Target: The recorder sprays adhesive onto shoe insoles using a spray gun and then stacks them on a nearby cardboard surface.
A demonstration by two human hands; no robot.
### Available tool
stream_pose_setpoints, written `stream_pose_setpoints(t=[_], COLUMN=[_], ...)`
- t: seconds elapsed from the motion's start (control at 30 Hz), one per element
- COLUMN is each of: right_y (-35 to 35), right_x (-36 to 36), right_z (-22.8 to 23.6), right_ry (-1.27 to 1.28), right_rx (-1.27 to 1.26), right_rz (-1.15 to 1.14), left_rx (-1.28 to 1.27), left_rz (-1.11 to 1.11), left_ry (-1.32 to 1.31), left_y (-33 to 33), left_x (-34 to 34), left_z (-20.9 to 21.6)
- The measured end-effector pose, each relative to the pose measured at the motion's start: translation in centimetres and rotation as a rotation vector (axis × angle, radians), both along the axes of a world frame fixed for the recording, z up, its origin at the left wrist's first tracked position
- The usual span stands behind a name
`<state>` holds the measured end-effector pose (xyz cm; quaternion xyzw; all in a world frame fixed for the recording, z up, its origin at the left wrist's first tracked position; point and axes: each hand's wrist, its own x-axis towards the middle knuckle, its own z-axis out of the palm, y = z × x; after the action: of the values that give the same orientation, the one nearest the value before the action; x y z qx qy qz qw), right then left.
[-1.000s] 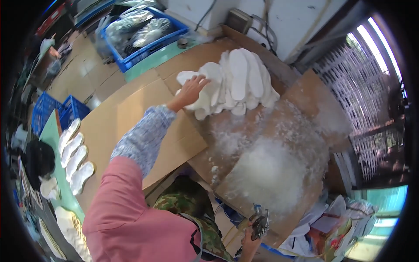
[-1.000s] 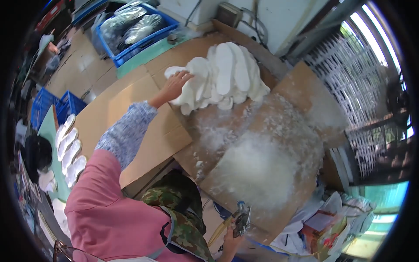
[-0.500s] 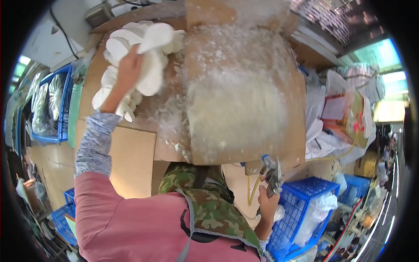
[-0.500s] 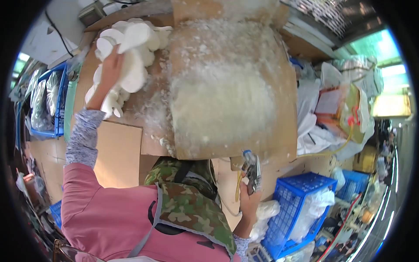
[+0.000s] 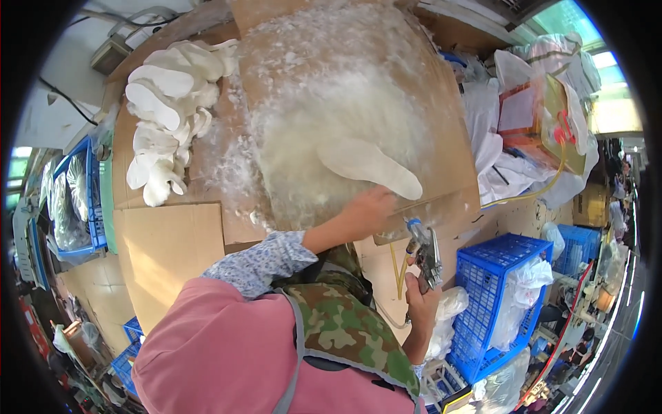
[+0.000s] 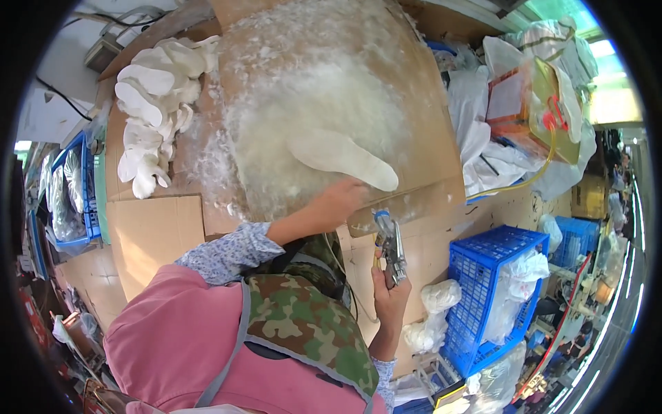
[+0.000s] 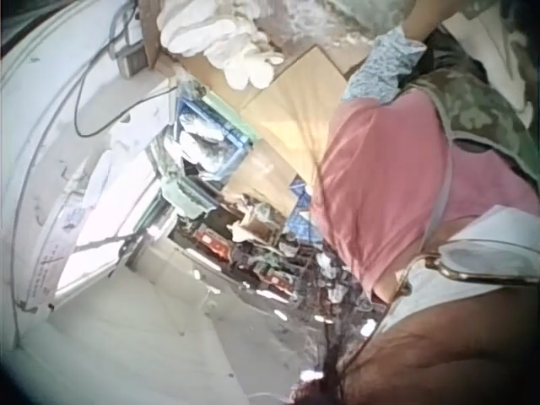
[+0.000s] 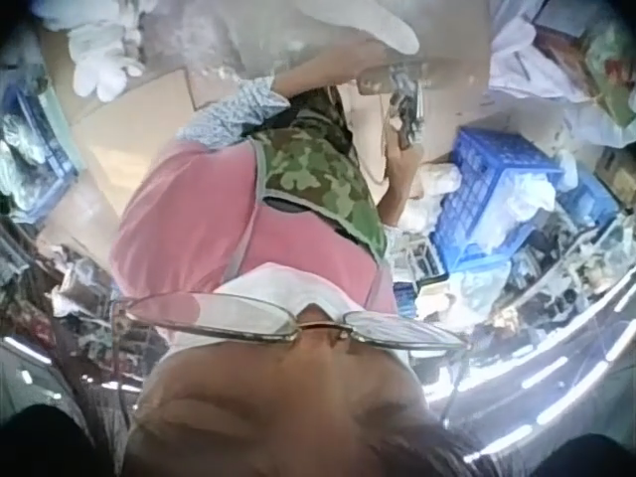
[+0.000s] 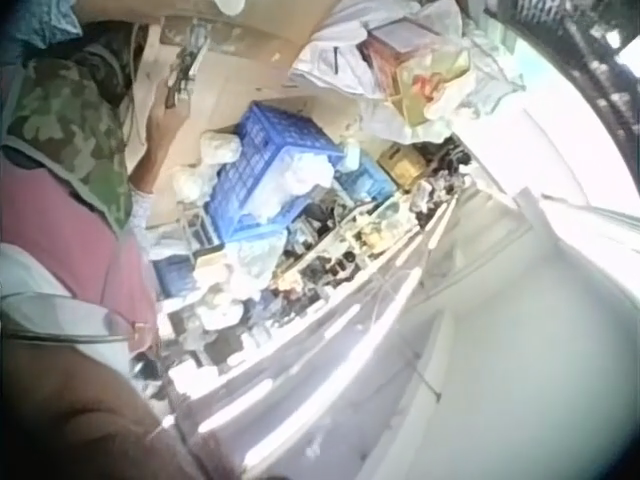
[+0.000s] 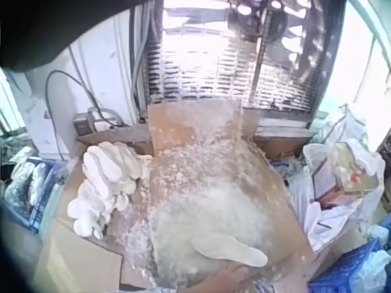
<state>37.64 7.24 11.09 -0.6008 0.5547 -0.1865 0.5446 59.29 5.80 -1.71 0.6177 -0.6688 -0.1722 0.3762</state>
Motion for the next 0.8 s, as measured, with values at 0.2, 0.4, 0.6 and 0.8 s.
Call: stream_pose_setpoints(t=[0.2, 0.4, 0.6, 0.8], right_y=[-0.7, -1.2, -0.1, 1.6], right_x=[1.3, 4.7, 7.3, 9.1], right_z=[-0.8, 0.0, -0.3, -1.8], right_ry=[-0.012, -0.033, -0.142, -0.021], right_rx=[-0.075, -0.098, -0.191, -0.133], right_rz=[0.122, 0.198, 0.411, 0.474], left_rx=[-0.024, 0.164, 0.177, 0.360], left_rz=[0.726, 0.637, 0.650, 0.668], left_ry=[0.012, 0.155, 0.570, 0.855], left_y=[1.1, -0.2, 6.5, 11.0], left_x=[9.6, 12.7, 12.3, 11.4], left_z=[-1.0, -1.1, -0.4, -2.2])
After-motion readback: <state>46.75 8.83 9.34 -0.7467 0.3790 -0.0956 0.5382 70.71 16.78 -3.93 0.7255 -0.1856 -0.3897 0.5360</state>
